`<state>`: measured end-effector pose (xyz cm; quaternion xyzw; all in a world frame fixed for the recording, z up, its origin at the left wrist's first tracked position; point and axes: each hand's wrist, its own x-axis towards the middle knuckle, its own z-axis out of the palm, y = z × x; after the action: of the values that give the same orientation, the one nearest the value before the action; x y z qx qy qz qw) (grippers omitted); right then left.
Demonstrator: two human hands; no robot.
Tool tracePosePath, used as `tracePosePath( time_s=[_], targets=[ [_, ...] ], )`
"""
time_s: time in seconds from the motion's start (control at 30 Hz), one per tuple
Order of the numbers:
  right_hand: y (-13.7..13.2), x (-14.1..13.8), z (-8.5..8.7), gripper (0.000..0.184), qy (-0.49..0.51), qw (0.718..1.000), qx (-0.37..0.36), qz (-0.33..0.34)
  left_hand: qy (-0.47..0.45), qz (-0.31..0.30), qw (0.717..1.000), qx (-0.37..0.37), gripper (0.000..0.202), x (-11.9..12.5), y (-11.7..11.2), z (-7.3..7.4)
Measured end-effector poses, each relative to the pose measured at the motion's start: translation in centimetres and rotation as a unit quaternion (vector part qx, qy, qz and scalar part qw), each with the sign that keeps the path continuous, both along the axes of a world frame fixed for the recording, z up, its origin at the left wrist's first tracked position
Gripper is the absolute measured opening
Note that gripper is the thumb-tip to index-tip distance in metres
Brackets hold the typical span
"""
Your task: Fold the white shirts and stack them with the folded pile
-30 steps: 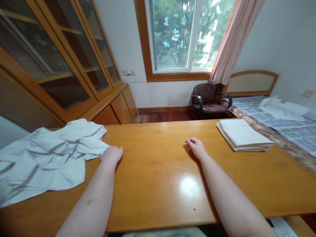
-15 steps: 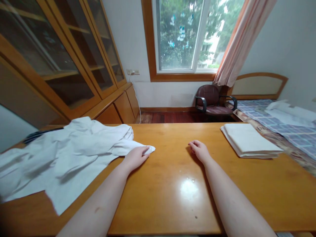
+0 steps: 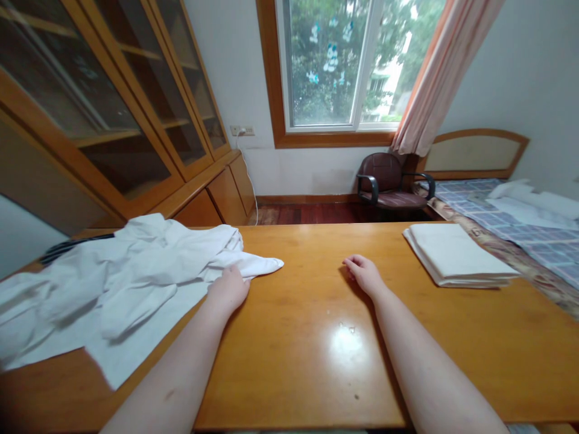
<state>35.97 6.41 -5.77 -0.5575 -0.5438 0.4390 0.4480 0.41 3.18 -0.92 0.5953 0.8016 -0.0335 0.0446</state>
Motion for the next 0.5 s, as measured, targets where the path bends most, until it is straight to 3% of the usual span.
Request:
tracePosePath(
  time_s=[0.1,0.17,0.33,0.4,0.43,0.5],
  targets=[
    [0.2,0.1,-0.3,0.034,-0.002,1.000,-0.002,-0.001,0.009,-0.109,0.994,0.004,0.046,1.4,-0.4,0.0],
    [0.3,0.1,-0.4,0.034,0.000,1.000,-0.002,-0.001,-0.039,-0.197,0.980,0.002,0.052,2.1,-0.9,0.3],
    [0.2,0.0,-0.3,0.034,-0.013,1.000,-0.009,0.002,-0.250,-0.392,0.884,-0.050,0.069,3.6,-2.5,0.9],
    [0.2,0.0,-0.2,0.033,-0.026,1.000,-0.010,0.012,-0.290,-0.425,0.856,-0.050,0.061,4.1,-2.9,1.3],
    [0.1,0.1,-0.2,0.034,-0.040,0.999,-0.008,0.020,-0.292,-0.425,0.856,-0.033,0.051,4.2,-3.0,1.5],
    [0.0,0.1,0.1,0.037,-0.095,0.995,0.013,0.038,-0.251,-0.384,0.888,0.025,0.032,4.0,-2.9,2.0]
  ],
)
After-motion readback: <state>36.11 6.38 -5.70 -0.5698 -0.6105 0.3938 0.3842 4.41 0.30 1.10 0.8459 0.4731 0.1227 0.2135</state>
